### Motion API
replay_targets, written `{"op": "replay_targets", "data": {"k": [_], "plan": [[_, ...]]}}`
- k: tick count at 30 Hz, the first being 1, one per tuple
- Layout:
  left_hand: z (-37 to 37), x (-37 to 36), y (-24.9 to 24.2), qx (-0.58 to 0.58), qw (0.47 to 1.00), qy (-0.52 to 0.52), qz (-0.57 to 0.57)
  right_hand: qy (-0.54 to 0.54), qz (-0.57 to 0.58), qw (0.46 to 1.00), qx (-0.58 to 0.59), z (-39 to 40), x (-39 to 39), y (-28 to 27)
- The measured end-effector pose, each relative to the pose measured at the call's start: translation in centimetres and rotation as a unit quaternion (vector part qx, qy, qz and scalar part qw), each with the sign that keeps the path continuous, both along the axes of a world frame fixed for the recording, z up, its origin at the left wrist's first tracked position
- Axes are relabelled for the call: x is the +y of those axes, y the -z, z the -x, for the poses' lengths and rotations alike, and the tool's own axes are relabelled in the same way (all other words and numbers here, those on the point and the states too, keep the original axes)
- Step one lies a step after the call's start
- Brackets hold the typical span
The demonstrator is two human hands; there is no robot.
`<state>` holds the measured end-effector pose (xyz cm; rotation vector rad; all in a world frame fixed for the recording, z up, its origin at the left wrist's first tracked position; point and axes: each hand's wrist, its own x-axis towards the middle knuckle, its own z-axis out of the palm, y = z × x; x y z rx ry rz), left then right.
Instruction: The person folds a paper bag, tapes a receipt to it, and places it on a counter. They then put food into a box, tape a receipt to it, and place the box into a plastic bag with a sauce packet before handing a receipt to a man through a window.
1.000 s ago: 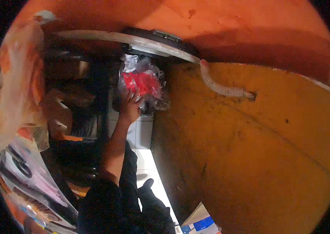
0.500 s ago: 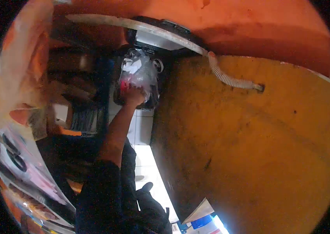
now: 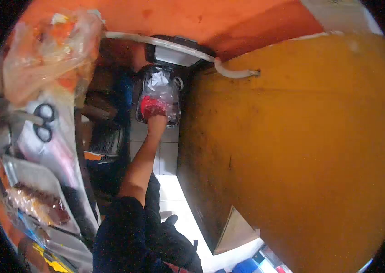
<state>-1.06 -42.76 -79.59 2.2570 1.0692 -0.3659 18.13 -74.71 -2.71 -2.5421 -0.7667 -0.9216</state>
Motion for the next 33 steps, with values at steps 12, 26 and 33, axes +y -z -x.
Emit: {"op": "replay_targets", "data": {"k": [12,26,33], "plan": [[14.9,-18.4,-23.3,-0.254,0.963,-0.004,-0.088,-0.278,-0.201,0.9,0.269,7.1,-4.0,-2.1],[-11.4,-54.0,-56.1,-0.49,0.861,0.137,0.004,0.121,-0.414,0.71,0.556,28.5,-70.7,12.6],[-32.6,-52.2,-41.8,-0.162,0.932,0.167,-0.279,0.354,-0.527,0.634,0.44,35.2,-86.2,12.2]]}}
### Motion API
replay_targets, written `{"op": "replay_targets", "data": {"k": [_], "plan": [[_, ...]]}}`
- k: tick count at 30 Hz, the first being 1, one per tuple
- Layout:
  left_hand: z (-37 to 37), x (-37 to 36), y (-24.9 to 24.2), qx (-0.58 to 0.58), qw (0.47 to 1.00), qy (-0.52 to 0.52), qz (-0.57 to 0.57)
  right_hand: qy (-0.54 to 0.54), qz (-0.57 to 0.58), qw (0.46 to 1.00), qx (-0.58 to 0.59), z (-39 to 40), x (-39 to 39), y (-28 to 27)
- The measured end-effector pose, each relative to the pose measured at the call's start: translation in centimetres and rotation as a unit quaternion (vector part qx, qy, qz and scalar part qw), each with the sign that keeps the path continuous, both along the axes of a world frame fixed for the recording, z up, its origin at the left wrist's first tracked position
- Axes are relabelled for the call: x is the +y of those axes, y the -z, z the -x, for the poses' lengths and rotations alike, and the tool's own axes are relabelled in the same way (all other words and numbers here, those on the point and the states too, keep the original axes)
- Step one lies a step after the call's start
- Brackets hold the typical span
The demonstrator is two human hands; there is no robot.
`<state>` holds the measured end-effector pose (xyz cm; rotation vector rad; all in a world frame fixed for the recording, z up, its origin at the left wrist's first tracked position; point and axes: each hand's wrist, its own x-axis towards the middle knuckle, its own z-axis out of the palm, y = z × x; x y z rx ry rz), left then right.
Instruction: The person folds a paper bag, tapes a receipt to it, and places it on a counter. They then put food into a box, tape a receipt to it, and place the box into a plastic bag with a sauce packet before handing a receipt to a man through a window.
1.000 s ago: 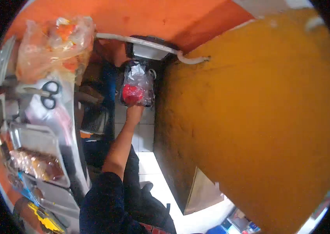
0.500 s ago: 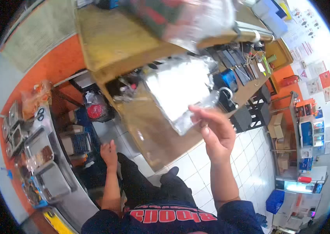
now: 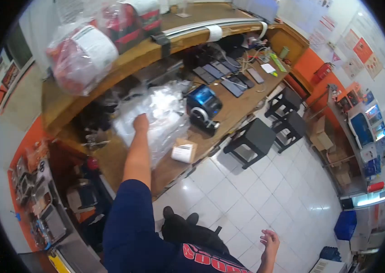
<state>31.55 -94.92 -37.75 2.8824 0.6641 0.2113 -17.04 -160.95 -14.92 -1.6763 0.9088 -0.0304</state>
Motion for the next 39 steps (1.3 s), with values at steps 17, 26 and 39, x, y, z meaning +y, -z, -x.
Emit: {"op": "replay_targets", "data": {"k": [17,26,39], "plan": [[-1.2,4.6,-6.1,0.048,0.967,0.052,0.243,-0.07,-0.084,0.993,-0.055,-26.9,-1.0,-0.3],[3.1,-6.1,-20.4,-0.377,0.773,-0.106,0.499,-0.357,-0.133,0.922,-0.076,-46.5,10.8,-3.0],[3.8,-38.1,-24.9,-0.328,0.93,-0.036,0.16,-0.6,-0.319,0.732,-0.046,-58.7,13.3,-5.5]]}}
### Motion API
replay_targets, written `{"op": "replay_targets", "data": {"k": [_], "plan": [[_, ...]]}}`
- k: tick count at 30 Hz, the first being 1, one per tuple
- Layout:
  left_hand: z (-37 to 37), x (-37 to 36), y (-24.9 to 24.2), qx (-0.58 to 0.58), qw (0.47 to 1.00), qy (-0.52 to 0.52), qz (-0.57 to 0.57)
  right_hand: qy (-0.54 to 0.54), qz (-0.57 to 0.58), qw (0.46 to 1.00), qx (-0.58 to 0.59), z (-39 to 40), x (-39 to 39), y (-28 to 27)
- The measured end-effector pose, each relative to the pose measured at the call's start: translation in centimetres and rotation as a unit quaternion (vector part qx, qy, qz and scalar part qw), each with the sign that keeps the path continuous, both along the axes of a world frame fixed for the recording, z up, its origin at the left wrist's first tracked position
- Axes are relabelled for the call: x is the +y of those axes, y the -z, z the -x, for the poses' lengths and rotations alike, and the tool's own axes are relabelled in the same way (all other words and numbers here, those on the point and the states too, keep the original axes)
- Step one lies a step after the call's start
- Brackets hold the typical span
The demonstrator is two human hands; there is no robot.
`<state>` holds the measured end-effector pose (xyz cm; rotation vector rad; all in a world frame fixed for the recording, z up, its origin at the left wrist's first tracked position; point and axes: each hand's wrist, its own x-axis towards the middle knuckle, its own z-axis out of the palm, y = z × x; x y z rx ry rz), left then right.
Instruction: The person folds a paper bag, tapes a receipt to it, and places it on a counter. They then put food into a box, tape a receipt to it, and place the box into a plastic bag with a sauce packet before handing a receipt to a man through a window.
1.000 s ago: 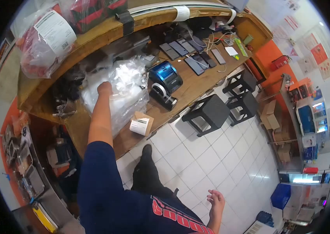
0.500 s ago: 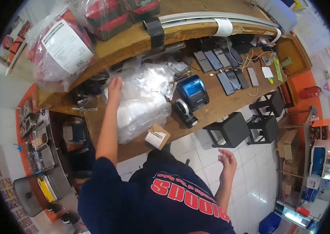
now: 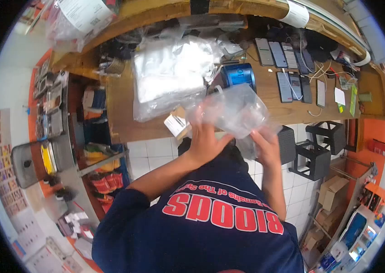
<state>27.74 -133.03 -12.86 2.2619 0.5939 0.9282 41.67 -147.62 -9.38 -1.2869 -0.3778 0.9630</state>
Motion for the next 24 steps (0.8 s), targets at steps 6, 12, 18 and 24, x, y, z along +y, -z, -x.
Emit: {"op": "replay_targets", "data": {"k": [6,12,18,24], "plan": [[-8.0,-6.0,6.8,0.001,0.874,0.194,0.445,-0.055,0.022,0.998,-0.007,-5.6,-13.4,-2.4],[-9.0,-10.8,6.3,0.065,0.731,0.345,0.585,0.002,-0.002,1.0,0.009,-9.4,-20.8,-3.8],[-8.1,-11.4,9.3,0.029,0.576,0.222,0.786,0.082,0.109,0.99,0.02,-11.5,-21.9,-4.7],[-7.6,-12.7,7.6,-0.013,0.636,0.212,0.742,0.004,0.133,0.991,0.021,-13.2,-22.2,-2.4]]}}
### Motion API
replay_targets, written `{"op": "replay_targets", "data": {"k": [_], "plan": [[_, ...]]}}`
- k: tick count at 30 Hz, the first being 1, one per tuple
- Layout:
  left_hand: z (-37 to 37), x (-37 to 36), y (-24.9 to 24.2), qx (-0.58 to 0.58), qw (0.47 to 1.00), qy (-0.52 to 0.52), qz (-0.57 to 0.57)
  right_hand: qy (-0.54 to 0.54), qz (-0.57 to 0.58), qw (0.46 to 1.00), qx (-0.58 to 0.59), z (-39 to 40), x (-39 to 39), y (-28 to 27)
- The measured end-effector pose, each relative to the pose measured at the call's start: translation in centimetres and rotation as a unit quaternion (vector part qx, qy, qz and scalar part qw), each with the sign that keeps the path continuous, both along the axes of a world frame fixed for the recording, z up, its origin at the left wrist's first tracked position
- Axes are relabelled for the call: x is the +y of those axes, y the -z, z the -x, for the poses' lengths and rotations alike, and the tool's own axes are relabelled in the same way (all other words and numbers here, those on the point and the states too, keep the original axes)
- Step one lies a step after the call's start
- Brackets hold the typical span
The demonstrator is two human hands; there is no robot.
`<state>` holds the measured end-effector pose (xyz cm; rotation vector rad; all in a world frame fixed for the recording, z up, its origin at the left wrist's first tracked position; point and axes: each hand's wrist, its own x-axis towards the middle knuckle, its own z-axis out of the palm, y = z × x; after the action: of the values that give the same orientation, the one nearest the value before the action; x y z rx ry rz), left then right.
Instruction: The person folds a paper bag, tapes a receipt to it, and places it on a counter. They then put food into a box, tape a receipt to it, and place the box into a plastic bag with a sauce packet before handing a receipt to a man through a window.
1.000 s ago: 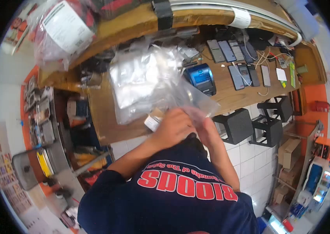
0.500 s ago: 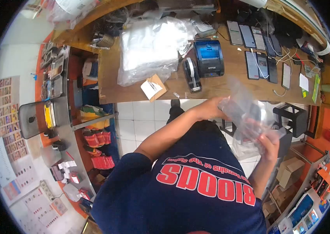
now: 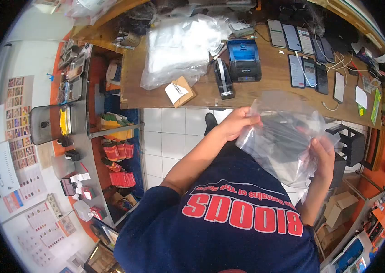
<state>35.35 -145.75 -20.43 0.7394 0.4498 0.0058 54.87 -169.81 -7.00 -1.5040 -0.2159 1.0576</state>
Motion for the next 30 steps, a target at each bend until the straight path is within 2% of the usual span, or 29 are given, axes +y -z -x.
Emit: {"op": "replay_targets", "data": {"k": [2,3,5,7,9,11,12,14,15,17,18,19,20,21,23,24,26,27,28,29,30], "plan": [[0.2,0.5,-0.5,0.158,0.986,-0.034,0.041,0.0,0.005,0.999,-0.037,-0.5,0.1,0.1],[0.5,0.6,-0.6,0.154,0.987,-0.033,0.038,-0.004,0.001,0.999,-0.036,-0.6,0.5,-0.3],[1.2,0.7,-0.7,0.044,0.994,-0.083,0.061,-0.001,-0.009,0.999,-0.05,-1.0,0.7,-0.9],[1.7,0.8,-1.0,0.051,0.993,-0.096,-0.042,-0.045,-0.003,0.995,-0.085,-2.0,0.5,-0.1],[1.9,1.5,-1.7,0.106,0.989,-0.074,-0.07,-0.112,0.026,0.985,-0.13,-2.7,0.2,0.0],[1.4,2.1,-1.8,0.213,0.962,-0.057,-0.158,-0.176,0.028,0.968,-0.178,-2.8,0.4,0.8],[1.3,2.4,-1.5,0.198,0.965,-0.05,-0.166,-0.163,0.026,0.967,-0.192,-2.9,0.4,1.1],[1.1,2.7,-1.0,0.131,0.982,-0.104,-0.087,-0.153,0.014,0.978,-0.138,-3.0,0.6,1.9],[0.7,2.6,-1.3,0.121,0.983,-0.098,-0.094,-0.144,0.01,0.978,-0.147,-3.1,0.7,2.4],[0.2,2.3,-2.1,0.059,0.984,-0.117,-0.118,-0.005,-0.011,0.974,-0.225,-3.1,1.0,3.4],[-0.1,2.0,-2.9,0.052,0.984,-0.114,-0.123,0.083,0.027,0.917,-0.39,-2.9,1.3,3.8],[-0.4,1.7,-4.4,0.051,0.986,-0.124,-0.102,0.089,0.022,0.914,-0.396,-2.4,1.9,3.0],[-0.8,1.3,-5.8,0.051,0.986,-0.134,-0.082,0.187,0.084,0.839,-0.504,-1.7,2.7,1.8],[-1.0,1.0,-6.4,0.053,0.986,-0.144,-0.059,0.28,0.145,0.739,-0.595,-0.7,3.3,0.9],[-1.3,0.2,-4.8,0.062,0.987,-0.134,-0.068,0.176,0.038,0.892,-0.415,2.0,4.0,1.9],[-1.6,-0.9,-4.6,0.04,0.979,-0.122,-0.158,0.061,-0.027,0.952,-0.299,3.6,5.0,1.8],[-2.0,-3.3,-3.4,0.02,0.938,-0.099,-0.333,-0.044,-0.092,0.993,-0.056,6.2,7.1,5.3],[-2.2,-3.4,-4.2,0.017,0.937,-0.097,-0.336,-0.041,-0.095,0.993,-0.058,6.1,7.3,6.7],[-2.4,-3.6,-5.6,-0.052,0.814,-0.099,-0.57,-0.018,-0.109,0.993,-0.042,5.9,7.4,7.6],[-2.8,-3.7,-6.5,-0.115,0.63,-0.096,-0.762,0.002,-0.123,0.992,-0.025,5.4,7.4,8.3],[-1.5,-3.4,-5.7,0.011,0.809,-0.037,-0.587,0.063,-0.124,0.989,-0.042,5.1,7.5,7.9]]}}
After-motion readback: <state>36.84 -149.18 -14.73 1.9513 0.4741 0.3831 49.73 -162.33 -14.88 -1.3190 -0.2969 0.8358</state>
